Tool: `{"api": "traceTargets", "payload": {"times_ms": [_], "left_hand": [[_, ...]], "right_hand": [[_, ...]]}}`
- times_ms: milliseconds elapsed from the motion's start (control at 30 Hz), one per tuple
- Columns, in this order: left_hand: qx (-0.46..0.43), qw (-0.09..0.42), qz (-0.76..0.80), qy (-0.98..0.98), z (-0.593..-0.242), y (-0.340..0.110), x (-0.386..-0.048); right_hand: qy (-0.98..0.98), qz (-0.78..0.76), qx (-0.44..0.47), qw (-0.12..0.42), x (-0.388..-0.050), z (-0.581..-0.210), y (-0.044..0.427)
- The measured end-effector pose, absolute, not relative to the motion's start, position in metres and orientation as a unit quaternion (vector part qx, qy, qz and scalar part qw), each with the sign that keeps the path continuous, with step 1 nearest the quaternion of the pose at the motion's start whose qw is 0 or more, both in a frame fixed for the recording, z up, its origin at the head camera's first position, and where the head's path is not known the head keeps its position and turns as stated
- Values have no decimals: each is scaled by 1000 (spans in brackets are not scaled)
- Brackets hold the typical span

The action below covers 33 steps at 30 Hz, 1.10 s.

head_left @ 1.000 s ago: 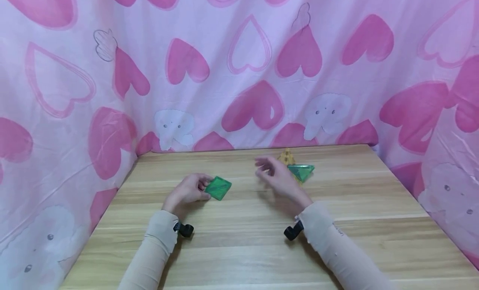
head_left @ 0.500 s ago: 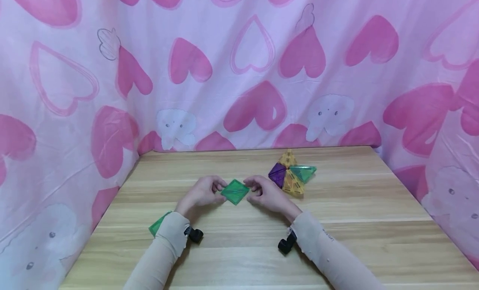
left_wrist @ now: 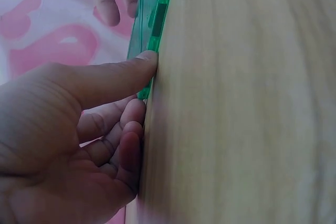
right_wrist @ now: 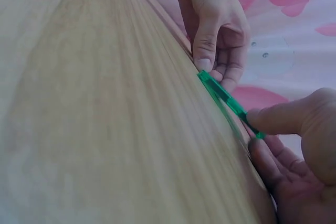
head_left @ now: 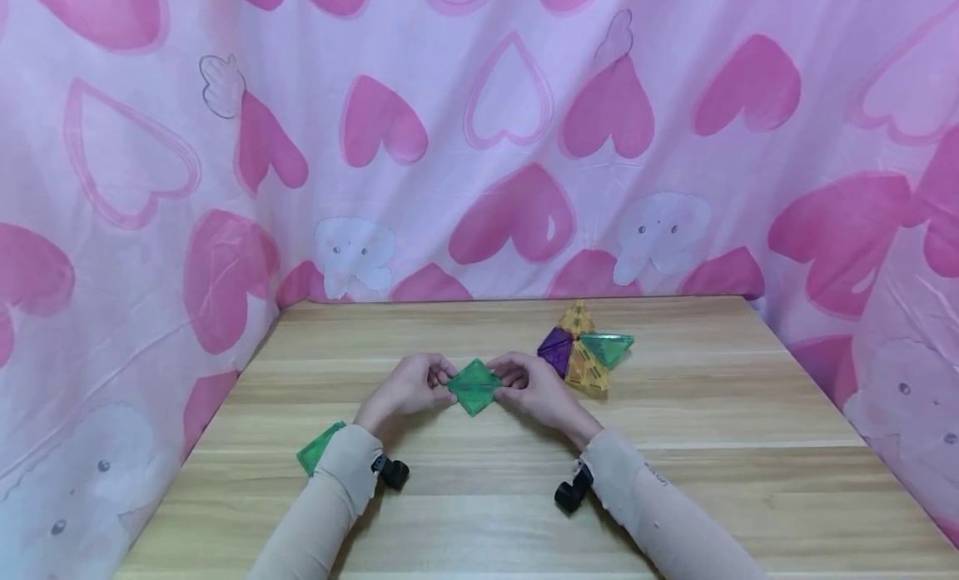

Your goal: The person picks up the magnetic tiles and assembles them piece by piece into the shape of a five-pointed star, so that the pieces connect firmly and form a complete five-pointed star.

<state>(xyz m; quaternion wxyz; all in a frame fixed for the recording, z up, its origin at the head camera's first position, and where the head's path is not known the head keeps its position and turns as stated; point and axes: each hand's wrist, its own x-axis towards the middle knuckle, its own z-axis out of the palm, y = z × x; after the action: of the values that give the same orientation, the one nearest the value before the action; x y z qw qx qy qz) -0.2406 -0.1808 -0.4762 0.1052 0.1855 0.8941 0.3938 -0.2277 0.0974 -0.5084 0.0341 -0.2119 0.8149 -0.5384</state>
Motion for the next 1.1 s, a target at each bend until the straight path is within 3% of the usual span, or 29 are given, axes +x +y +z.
{"api": "traceTargets", "payload": {"times_ms": [300, 833, 1100], "left_hand": [[190, 111, 405, 888, -476, -186, -240], [200, 107, 415, 881, -472, -186, -244], [103, 112, 552, 820, -471, -178, -244]], "right_hand": [[790, -586, -160, 84, -228, -507, 98], [761, -639, -73, 84, -230, -505, 103], [747, -656, -62, 88, -229, -506, 105]]}}
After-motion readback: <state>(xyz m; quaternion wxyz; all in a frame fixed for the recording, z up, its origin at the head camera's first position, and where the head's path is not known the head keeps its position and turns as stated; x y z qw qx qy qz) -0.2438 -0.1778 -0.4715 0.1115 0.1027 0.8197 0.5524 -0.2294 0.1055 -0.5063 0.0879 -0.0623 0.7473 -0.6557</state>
